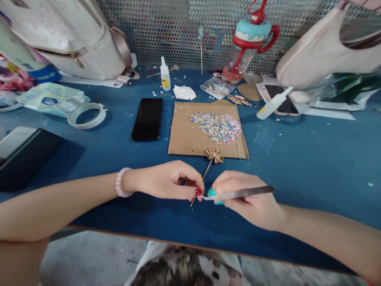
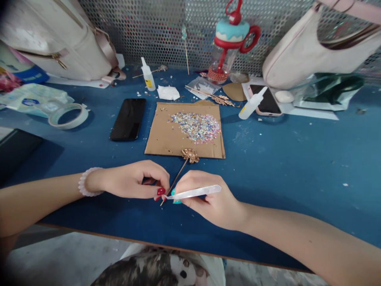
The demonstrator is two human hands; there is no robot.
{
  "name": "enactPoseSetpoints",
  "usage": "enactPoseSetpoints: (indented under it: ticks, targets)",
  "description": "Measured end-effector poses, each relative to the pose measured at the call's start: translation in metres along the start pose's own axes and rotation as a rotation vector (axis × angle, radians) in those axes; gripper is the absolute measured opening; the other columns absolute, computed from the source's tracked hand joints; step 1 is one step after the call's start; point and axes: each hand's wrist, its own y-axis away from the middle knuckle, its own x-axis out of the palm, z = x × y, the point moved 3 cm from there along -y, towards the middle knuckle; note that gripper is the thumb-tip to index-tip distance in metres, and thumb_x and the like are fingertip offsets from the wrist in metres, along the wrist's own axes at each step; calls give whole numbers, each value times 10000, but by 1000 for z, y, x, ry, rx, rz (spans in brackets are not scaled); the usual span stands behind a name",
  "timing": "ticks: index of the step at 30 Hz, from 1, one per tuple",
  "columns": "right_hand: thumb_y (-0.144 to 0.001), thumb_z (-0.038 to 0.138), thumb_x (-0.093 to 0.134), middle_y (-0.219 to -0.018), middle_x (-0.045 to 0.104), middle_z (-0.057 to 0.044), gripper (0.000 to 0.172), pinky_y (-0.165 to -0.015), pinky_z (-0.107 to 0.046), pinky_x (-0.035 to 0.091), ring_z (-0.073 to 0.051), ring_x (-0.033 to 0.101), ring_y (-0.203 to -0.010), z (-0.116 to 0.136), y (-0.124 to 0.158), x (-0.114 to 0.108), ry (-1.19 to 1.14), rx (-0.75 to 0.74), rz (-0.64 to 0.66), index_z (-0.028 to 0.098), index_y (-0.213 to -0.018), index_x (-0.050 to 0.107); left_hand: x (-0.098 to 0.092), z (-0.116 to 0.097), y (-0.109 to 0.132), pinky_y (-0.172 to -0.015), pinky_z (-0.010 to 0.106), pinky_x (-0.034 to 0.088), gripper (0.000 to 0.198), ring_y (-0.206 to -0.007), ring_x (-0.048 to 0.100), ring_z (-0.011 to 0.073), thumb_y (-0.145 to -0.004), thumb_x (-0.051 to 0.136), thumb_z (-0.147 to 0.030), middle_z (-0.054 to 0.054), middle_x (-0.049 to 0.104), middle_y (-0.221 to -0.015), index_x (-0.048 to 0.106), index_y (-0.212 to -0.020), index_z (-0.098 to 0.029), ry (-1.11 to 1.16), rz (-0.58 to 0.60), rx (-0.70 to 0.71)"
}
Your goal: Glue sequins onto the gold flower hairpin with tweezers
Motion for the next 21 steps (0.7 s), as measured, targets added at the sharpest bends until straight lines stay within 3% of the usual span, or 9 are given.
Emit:
enactPoseSetpoints:
  ticks: [9, 21]
  targets:
    - [-886, 131, 563, -787, 675, -39, 85, -656, -202, 509, -102, 624, -732, 1, -2, 1, 53, -2, 2, 161, -871, 642, 0, 1, 0, -576, 151, 419, 101, -651, 577, 89, -847, 563, -144, 13, 661, -745, 662, -863, -138, -26, -46, 9]
    - [-857, 86, 586, -793, 674, -51, 76, -670, -200, 502, -97, 617, -740, 0, -1, 1, 12, -4, -7, 129, -871, 647, 0, -1, 1, -581, 172, 419, 97, -650, 574, 102, -840, 569, -158, 20, 660, -741, 663, -860, -139, -40, -45, 21]
